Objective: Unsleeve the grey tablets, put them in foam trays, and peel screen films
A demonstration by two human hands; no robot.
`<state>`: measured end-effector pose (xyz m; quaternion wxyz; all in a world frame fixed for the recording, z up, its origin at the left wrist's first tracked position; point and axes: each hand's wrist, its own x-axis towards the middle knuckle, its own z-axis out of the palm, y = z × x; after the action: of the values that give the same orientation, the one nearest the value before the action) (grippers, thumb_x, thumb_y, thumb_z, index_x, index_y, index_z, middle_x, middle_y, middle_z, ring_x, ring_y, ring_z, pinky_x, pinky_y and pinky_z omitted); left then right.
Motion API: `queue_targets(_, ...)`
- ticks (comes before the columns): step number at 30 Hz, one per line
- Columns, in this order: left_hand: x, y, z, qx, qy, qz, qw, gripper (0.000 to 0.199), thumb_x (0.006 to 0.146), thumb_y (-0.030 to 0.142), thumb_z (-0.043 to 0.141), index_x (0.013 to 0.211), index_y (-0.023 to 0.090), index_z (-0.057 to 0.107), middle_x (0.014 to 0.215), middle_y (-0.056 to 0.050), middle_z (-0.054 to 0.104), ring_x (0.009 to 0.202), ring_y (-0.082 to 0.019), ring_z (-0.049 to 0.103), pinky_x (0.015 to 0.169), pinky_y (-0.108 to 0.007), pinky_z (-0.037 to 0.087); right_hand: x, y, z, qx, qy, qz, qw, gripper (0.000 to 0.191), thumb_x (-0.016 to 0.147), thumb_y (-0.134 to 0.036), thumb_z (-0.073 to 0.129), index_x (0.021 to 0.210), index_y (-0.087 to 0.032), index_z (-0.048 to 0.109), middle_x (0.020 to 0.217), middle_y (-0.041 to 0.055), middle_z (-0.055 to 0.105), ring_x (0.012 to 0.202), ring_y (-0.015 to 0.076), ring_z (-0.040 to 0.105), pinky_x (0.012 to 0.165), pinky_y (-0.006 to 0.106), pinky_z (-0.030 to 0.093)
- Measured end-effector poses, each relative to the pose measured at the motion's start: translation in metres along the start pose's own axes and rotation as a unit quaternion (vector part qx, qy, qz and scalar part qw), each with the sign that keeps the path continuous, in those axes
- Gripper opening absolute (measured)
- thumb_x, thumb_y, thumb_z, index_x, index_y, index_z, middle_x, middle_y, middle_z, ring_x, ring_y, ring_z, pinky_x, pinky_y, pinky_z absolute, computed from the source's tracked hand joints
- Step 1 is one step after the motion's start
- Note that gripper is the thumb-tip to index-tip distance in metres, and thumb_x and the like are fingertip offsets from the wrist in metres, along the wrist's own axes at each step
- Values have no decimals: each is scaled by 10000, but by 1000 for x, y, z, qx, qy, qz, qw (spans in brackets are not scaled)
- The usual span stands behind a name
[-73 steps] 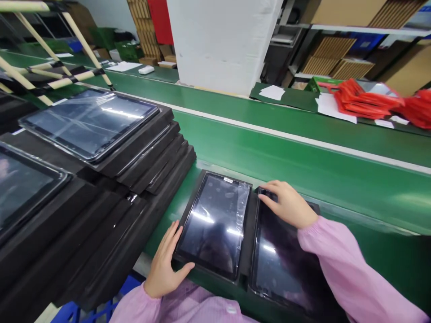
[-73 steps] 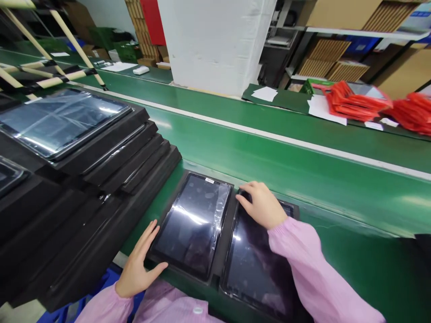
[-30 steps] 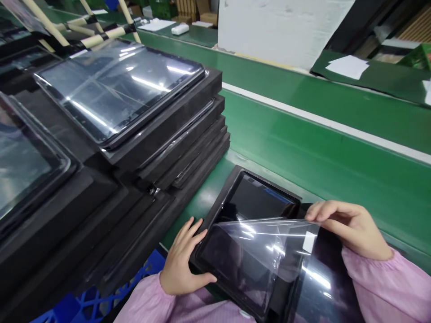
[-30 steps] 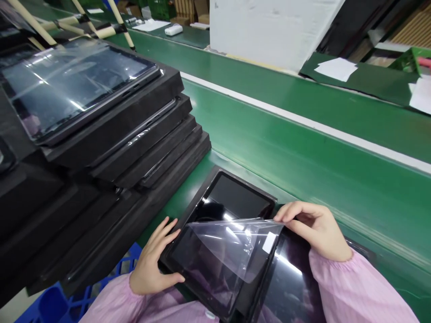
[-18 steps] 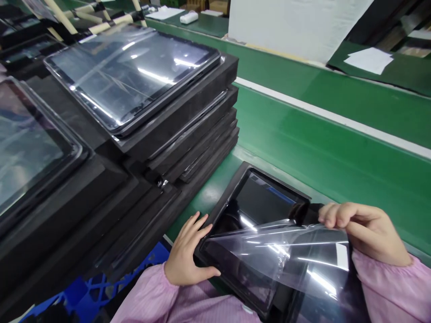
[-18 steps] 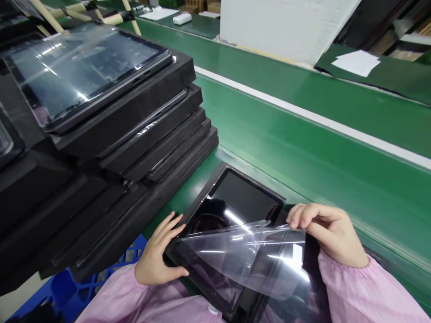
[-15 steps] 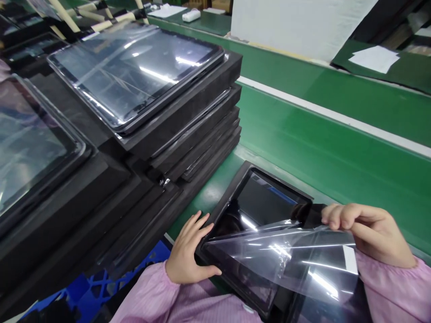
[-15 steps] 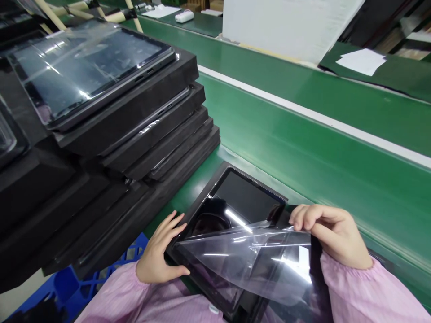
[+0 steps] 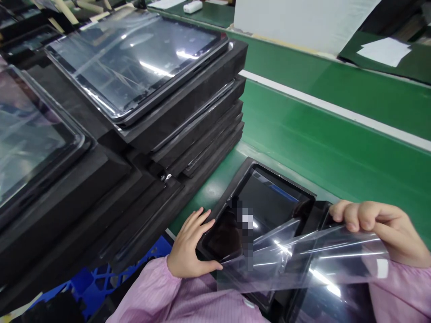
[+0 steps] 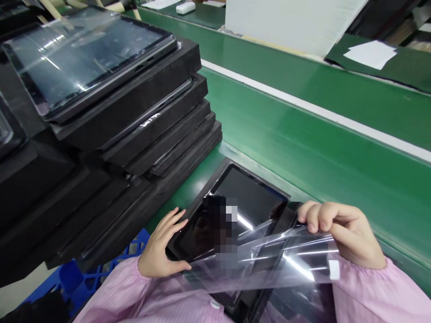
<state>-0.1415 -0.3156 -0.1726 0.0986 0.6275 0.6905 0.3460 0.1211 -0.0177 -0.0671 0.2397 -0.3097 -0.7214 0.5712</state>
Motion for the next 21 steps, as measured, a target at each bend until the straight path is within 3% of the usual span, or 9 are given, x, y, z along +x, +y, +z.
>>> queue_targets(10,0,1,-1,12,9,5,1000,802,762,648,660,1366,159,462,1392,-215,549,1348,-394,469,1059,-589,436,-2,1,-1,46,1,21,999,491,639,-570,829,423,-247,530,374,25,477,482,203,513,563,400,457)
queue_targets(21,-1,2,-3,31,-3,8,999,806,763,618,670,1379,154,436,1394,-224,541,1345,-395,470,1052,-587,442,-2,11,-9,73,-42,-38,996,413,726,-490,796,487,-259,551,378,28,481,546,239,593,546,379,500)
